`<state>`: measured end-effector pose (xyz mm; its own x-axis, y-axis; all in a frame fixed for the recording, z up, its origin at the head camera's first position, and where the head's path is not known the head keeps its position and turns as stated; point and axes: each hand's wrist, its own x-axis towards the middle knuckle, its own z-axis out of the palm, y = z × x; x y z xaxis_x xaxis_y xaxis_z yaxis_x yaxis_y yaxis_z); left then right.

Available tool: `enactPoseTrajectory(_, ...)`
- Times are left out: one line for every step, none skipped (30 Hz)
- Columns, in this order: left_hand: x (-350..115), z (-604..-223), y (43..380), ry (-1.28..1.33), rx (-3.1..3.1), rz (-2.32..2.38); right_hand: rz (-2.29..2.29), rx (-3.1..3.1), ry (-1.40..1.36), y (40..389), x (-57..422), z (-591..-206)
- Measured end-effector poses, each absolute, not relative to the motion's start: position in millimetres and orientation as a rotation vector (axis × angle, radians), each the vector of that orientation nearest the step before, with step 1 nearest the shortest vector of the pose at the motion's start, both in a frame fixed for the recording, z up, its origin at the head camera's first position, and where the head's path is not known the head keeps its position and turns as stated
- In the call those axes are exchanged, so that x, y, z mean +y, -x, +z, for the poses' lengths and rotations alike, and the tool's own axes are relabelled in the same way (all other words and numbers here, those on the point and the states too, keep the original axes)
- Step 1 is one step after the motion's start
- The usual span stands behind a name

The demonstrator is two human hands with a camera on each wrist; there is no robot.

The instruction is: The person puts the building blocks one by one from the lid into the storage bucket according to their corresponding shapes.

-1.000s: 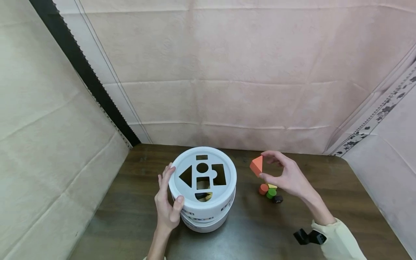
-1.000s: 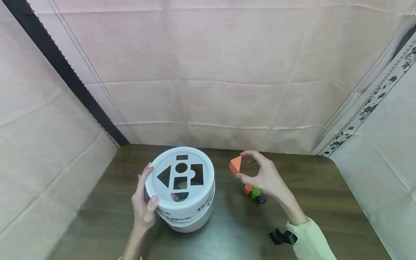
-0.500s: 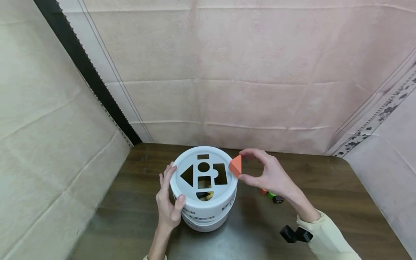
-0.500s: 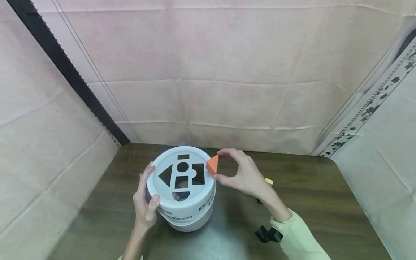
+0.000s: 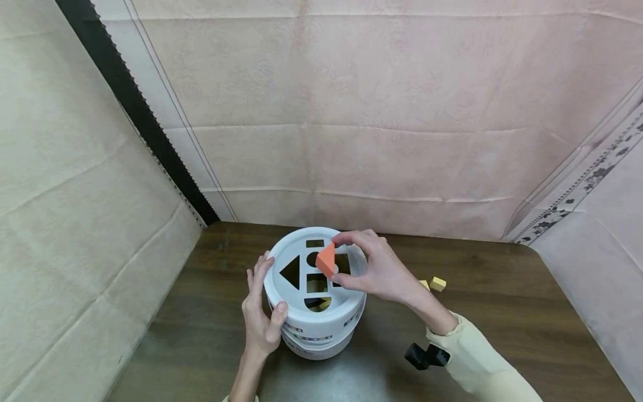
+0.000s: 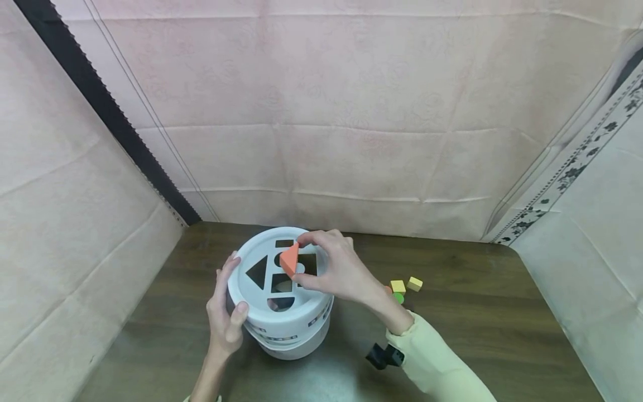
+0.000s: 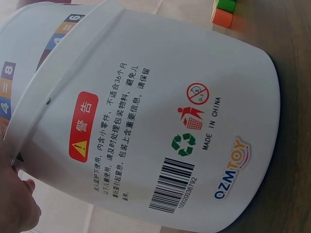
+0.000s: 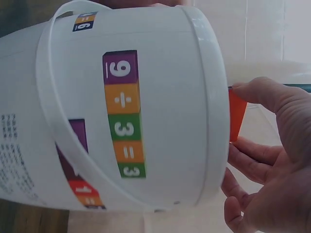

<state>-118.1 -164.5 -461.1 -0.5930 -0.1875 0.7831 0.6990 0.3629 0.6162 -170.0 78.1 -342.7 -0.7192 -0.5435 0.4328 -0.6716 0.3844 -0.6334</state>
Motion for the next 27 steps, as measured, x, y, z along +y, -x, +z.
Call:
enactPoseTrajectory(-164.3, -461.1, 117.9, 0.45, -1.798, -1.347, 1.248, -2.485, -1.1, 170.5, 75.8, -342.5)
enactPoseTrajectory(-164.3, -461.1, 117.9, 0.449, -1.801, -1.347, 1.247, -2.488, -1.102, 171.1, 73.6, -342.6)
enactPoseTrajectory(-164.2, -461.1, 117.7, 0.447, -1.803, -1.347, 1.25, -2.49, -1.106, 171.7, 71.5, -342.6)
enactPoseTrajectory(-164.3, -461.1, 117.7, 0.446, -1.806, -1.348, 1.253, -2.49, -1.113, 172.2, 69.4, -342.6)
enactPoseTrajectory(-164.4, -461.2, 117.7, 0.444, -1.808, -1.35, 1.254, -2.49, -1.119, 172.9, 67.3, -342.6)
enactPoseTrajectory(-164.5, -461.0, 117.6, 0.443, -1.81, -1.352, 1.248, -2.487, -1.129, 173.4, 64.9, -342.7)
enactPoseTrajectory(-164.6, -460.8, 117.4, 0.441, -1.812, -1.353, 1.24, -2.484, -1.14, 173.9, 62.4, -342.4)
enactPoseTrajectory(-164.7, -460.7, 117.4, 0.436, -1.814, -1.354, 1.237, -2.484, -1.151, 174.4, 60.0, -342.3)
enactPoseTrajectory(-164.8, -460.6, 117.3, 0.433, -1.818, -1.354, 1.234, -2.483, -1.162, 175.0, 57.4, -342.2)
enactPoseTrajectory(-165.0, -460.5, 117.2, 0.431, -1.821, -1.356, 1.23, -2.484, -1.172, 175.5, 54.9, -342.1)
enactPoseTrajectory(-165.0, -460.5, 117.1, 0.429, -1.824, -1.356, 1.225, -2.485, -1.182, 175.8, 52.5, -341.9)
enactPoseTrajectory(-165.0, -460.5, 117.0, 0.429, -1.825, -1.356, 1.223, -2.487, -1.195, 175.9, 50.1, -341.6)
enactPoseTrajectory(-164.9, -460.6, 116.9, 0.429, -1.825, -1.356, 1.225, -2.49, -1.207, 176.3, 48.0, -341.6)
enactPoseTrajectory(-165.0, -460.9, 117.1, 0.43, -1.825, -1.355, 1.228, -2.494, -1.216, 176.6, 45.9, -341.6)
enactPoseTrajectory(-165.0, -460.9, 117.1, 0.433, -1.824, -1.354, 1.229, -2.496, -1.225, 176.8, 43.9, -341.6)
enactPoseTrajectory(-164.9, -461.2, 117.2, 0.436, -1.821, -1.355, 1.23, -2.5, -1.232, 177.1, 42.0, -341.7)
enactPoseTrajectory(-164.9, -461.3, 117.2, 0.438, -1.818, -1.354, 1.226, -2.504, -1.239, 177.5, 40.2, -341.9)
enactPoseTrajectory(-164.8, -461.3, 117.4, 0.44, -1.815, -1.353, 1.22, -2.51, -1.244, 178.0, 38.5, -342.3)
enactPoseTrajectory(-164.9, -461.4, 117.6, 0.441, -1.816, -1.353, 1.212, -2.515, -1.248, 178.5, 36.9, -342.8)
enactPoseTrajectory(-165.0, -461.5, 117.8, 0.442, -1.817, -1.353, 1.202, -2.521, -1.251, 178.8, 35.4, -343.1)
enactPoseTrajectory(-165.0, -461.5, 117.8, 0.443, -1.818, -1.353, 1.192, -2.526, -1.257, 179.2, 34.0, -343.5)
enactPoseTrajectory(-165.0, -461.5, 117.9, 0.444, -1.819, -1.354, 1.18, -2.531, -1.262, 179.3, 32.6, -343.8)
enactPoseTrajectory(-165.0, -461.4, 118.0, 0.445, -1.82, -1.354, 1.167, -2.53, -1.269, 179.5, 31.3, -344.0)
enactPoseTrajectory(-165.0, -461.4, 118.0, 0.445, -1.821, -1.356, 1.161, -2.53, -1.277, 179.7, 30.1, -344.2)
enactPoseTrajectory(-165.1, -461.5, 118.1, 0.444, -1.822, -1.356, 1.157, -2.528, -1.284, 179.8, 29.0, -344.2)
enactPoseTrajectory(-165.0, -461.5, 118.0, 0.444, -1.821, -1.357, 1.151, -2.525, -1.289, 180.0, 27.9, -344.3)
enactPoseTrajectory(-164.9, -461.4, 117.9, 0.444, -1.82, -1.357, 1.149, -2.524, -1.294, 180.2, 27.1, -344.5)
